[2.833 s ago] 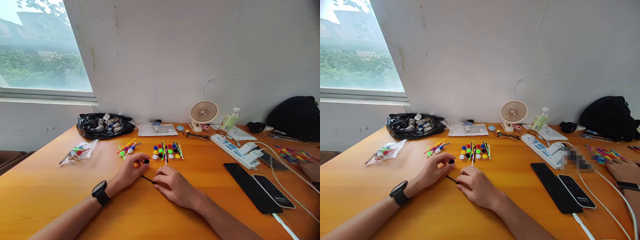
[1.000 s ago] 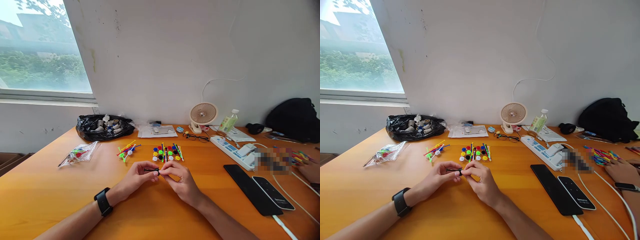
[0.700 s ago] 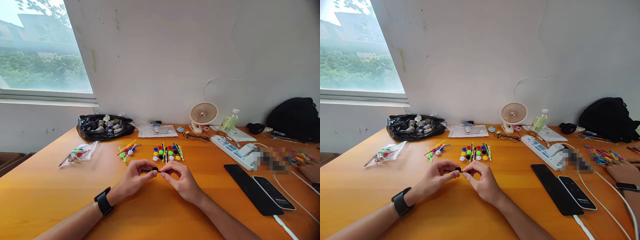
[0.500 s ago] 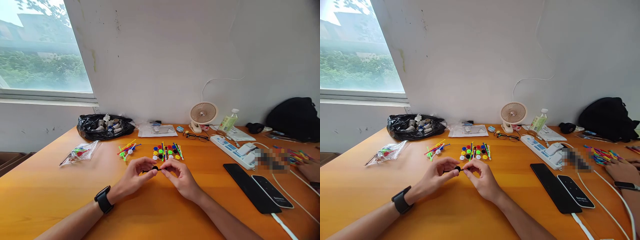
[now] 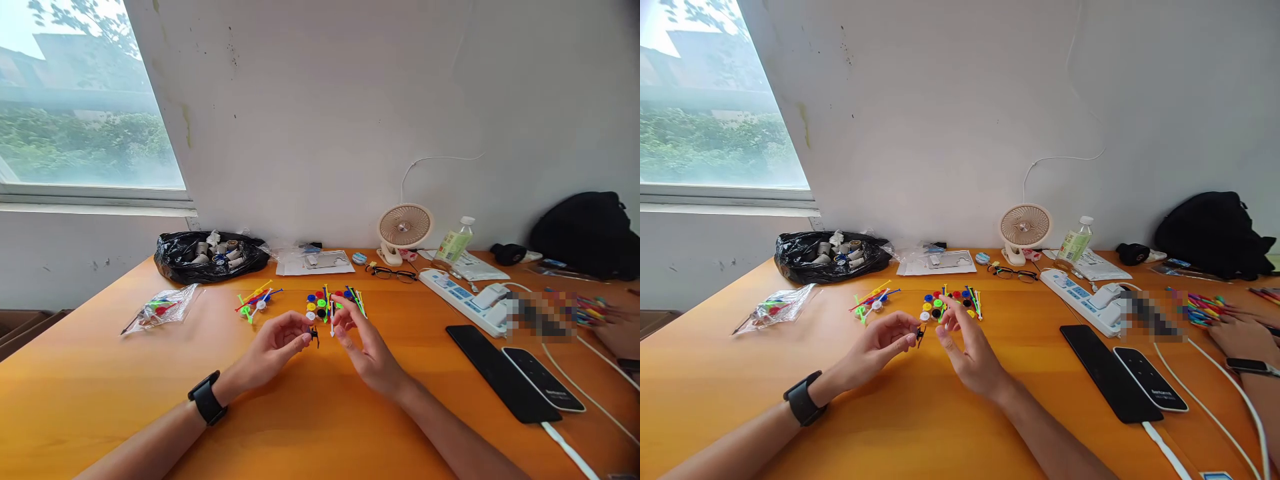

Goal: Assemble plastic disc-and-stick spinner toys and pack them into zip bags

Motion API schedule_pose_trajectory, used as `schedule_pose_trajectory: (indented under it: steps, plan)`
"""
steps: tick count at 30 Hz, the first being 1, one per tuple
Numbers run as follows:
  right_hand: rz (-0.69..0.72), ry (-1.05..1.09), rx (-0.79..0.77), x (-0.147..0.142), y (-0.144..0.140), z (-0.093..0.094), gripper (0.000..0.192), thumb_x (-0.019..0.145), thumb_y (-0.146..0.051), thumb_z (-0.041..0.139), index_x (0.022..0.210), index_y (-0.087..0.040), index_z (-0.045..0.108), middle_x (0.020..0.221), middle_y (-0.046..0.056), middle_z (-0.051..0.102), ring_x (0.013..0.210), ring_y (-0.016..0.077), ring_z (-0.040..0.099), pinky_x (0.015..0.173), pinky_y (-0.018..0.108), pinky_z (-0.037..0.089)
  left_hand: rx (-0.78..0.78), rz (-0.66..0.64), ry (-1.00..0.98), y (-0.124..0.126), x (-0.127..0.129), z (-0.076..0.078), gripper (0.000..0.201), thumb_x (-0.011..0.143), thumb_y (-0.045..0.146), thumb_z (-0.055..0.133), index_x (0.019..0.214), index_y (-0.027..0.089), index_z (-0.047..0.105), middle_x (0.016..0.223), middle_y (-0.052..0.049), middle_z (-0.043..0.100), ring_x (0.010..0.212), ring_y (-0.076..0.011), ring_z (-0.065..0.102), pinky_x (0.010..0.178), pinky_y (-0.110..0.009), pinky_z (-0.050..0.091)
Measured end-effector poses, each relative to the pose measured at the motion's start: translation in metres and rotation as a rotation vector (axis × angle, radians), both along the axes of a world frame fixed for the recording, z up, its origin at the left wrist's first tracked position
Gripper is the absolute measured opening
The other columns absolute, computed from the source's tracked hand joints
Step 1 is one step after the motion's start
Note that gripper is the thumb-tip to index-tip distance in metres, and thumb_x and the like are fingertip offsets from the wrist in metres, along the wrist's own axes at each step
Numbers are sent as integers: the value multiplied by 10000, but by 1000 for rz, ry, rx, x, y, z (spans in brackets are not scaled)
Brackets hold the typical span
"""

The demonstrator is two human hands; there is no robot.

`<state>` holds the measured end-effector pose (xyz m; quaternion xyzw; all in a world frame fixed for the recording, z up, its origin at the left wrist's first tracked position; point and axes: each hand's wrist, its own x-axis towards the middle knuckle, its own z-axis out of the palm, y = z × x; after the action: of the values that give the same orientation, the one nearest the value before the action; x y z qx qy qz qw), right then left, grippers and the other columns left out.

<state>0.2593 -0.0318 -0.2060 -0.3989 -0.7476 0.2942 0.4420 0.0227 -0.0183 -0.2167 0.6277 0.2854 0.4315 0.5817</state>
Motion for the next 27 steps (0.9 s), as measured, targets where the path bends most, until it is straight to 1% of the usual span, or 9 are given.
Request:
schedule_pose_trajectory:
  steps: [2,4,7,8,10,12,14,19,27]
  plan:
    - [34,117,-87,0,0,1,536,1080,-510,448,1571,-315,360,970,24,601,859,194,580,850,348,511,74,30,43,-1,0,0,312,971,414,708,1173,179,676,1077,-88,678,980,-196,625,880,-335,523]
    - [62,232,-205,-1,0,0,507,1079,-567,411,1512,-304,419,889,-1,568,711,166,495,710,314,458,177,81,131,-1,-1,1,288,990,414,679,1172,190,681,1081,-83,684,956,-193,607,863,-330,505]
    - [189,232,-432,1,4,-4,612,1064,-666,293,945,-208,681,700,-6,506,596,144,372,600,308,326,306,190,281,-2,-4,5,262,1011,415,647,1168,211,694,1015,-59,686,864,-175,541,803,-313,456]
    - [235,215,-483,3,5,-6,707,1051,-695,245,709,-198,614,610,-9,440,566,141,328,577,316,276,324,222,303,-2,-6,5,261,1014,418,641,1167,215,696,1003,-55,682,854,-174,523,793,-311,442]
    - [269,223,-511,7,8,-8,782,1023,-734,177,489,-212,408,502,-16,294,525,137,247,558,335,193,324,262,299,0,-8,6,269,1016,432,633,1164,217,699,979,-48,666,839,-174,501,770,-305,424]
    - [205,299,-463,10,10,-8,792,1009,-747,184,467,-211,397,502,-13,290,527,136,236,560,339,166,307,281,278,1,-11,5,280,1011,446,636,1151,214,706,938,-39,644,815,-172,482,745,-298,411]
    - [157,356,-452,10,11,-6,769,997,-759,251,549,-197,527,538,-14,340,540,136,265,553,328,161,293,283,267,4,-11,3,287,1003,452,645,1143,212,714,924,-36,642,799,-169,477,733,-294,405]
    - [129,359,-468,5,11,-2,678,979,-762,377,730,-190,640,552,-33,377,528,127,284,519,295,168,193,301,171,15,-14,0,312,976,473,671,1129,203,703,1060,-66,693,919,-191,592,798,-300,462]
    - [64,330,-443,6,12,-2,709,993,-760,359,691,-183,638,550,-26,389,534,123,316,525,284,190,11,586,-18,44,-47,14,369,852,498,789,977,172,667,876,-42,700,751,-162,617,680,-277,480]
